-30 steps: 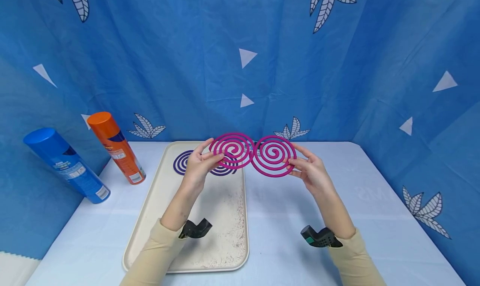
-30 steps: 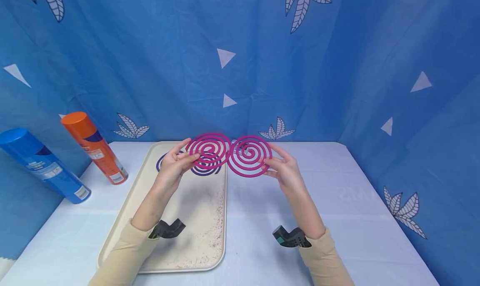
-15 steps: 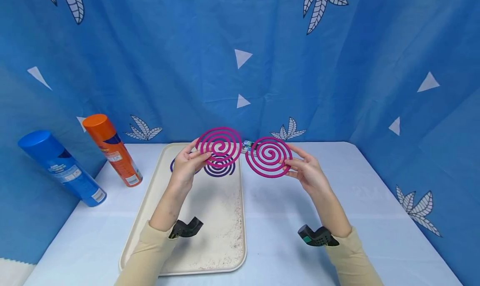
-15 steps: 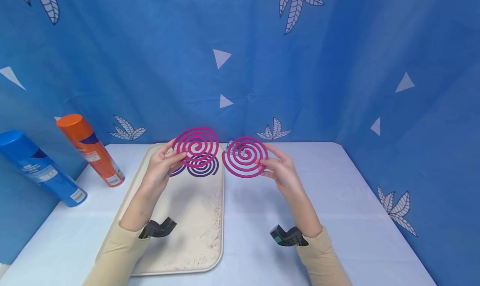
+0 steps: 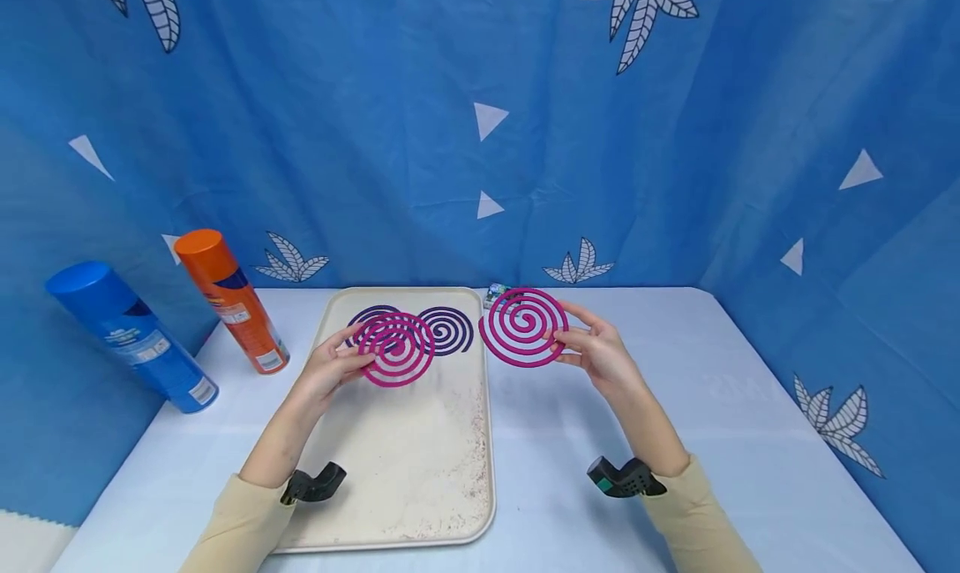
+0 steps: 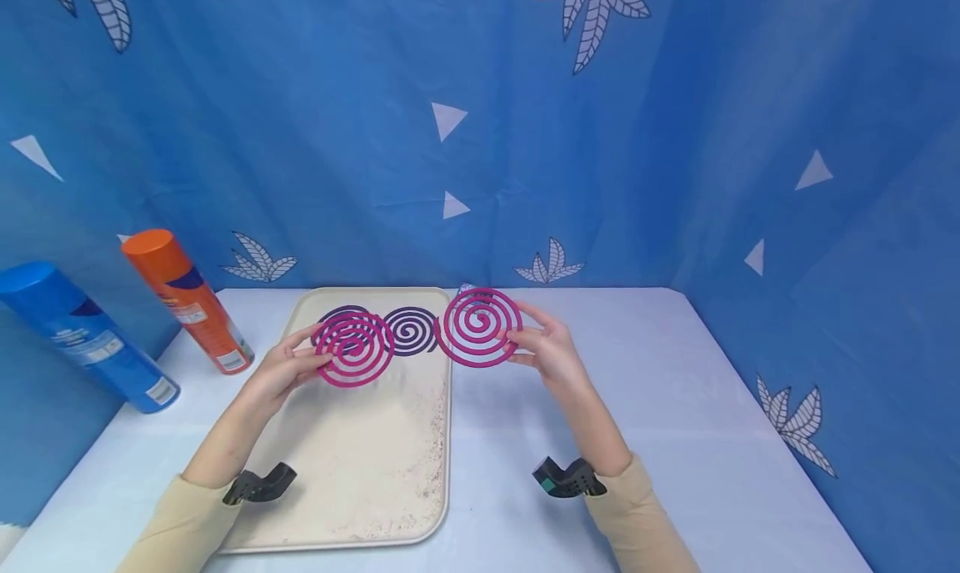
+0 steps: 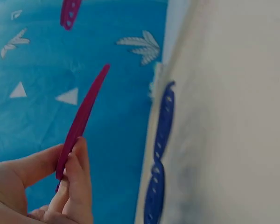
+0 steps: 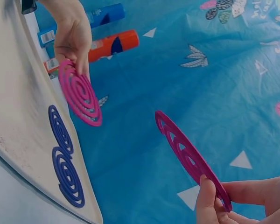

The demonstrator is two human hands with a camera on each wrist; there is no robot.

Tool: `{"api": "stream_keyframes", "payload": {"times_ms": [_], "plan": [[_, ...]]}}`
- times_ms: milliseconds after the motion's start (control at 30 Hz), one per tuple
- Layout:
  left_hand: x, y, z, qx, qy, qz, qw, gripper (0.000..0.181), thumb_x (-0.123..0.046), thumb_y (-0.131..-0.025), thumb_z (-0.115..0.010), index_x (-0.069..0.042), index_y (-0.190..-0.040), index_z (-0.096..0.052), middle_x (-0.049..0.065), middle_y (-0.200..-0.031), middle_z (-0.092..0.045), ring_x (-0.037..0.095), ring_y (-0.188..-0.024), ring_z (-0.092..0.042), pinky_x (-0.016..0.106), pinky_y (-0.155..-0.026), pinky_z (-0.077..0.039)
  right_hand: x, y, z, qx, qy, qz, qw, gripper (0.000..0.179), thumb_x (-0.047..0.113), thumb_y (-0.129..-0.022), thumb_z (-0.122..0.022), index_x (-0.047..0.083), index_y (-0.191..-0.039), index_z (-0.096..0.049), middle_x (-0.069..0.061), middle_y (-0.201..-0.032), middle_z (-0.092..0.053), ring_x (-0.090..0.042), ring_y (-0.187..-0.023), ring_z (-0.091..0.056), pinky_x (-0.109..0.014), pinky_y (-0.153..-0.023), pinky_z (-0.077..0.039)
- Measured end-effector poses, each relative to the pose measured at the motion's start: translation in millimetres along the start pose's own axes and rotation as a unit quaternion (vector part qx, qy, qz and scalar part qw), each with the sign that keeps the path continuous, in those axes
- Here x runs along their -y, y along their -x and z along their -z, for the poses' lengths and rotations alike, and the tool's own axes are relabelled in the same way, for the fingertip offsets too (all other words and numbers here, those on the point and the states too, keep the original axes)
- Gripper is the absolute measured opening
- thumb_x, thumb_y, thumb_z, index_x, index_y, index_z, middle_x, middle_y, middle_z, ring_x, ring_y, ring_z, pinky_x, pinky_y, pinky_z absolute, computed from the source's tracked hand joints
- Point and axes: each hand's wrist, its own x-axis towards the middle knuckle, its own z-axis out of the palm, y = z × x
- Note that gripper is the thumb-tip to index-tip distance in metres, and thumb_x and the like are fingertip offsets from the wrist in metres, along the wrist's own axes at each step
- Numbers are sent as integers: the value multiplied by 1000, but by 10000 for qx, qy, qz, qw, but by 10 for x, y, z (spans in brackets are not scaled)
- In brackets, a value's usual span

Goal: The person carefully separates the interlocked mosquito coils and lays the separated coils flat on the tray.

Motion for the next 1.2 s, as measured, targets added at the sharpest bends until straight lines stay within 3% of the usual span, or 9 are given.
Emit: {"api": "stream_keyframes", "payload": {"times_ms": [167,500,833,1200], "plan": [[198,32,244,311,-832,273,9957,70,-7,-92,-60,-2,-150,-21,-13,-85,-71,-1,-75,-66,14,-72,-56,-108,-31,-60,-46,183,-106,9998,58,6,-92,-58,6,-146,-35,11,-90,-69,-6,-79,-69,-22,-72,-59],[436,115,517,375,-1354,488,9889,68,-4,-87,-63,10,-143,-26,-3,-87,-73,3,-69,-66,23,-67,-59,-343,-105,-261,108,635,-191,9977,54,4,-90,-59,6,-142,-41,4,-90,-72,-8,-76,-69,-25,-71,-60],[362,273,608,-256,-2101,555,9758,55,-12,-93,-58,13,-136,-36,16,-92,-73,11,-67,-69,26,-65,-60,-726,-220,-555,-71,821,-487,9954,51,1,-87,-64,7,-135,-50,-13,-96,-74,-11,-75,-69,-29,-72,-61],[263,319,603,-439,-2100,569,9751,50,-19,-99,-50,10,-136,-39,25,-106,-69,20,-77,-73,29,-72,-60,-1071,-317,-787,811,1302,-415,9873,53,-6,-84,-61,-4,-135,-47,-19,-90,-73,-10,-69,-69,-27,-66,-60]]}}
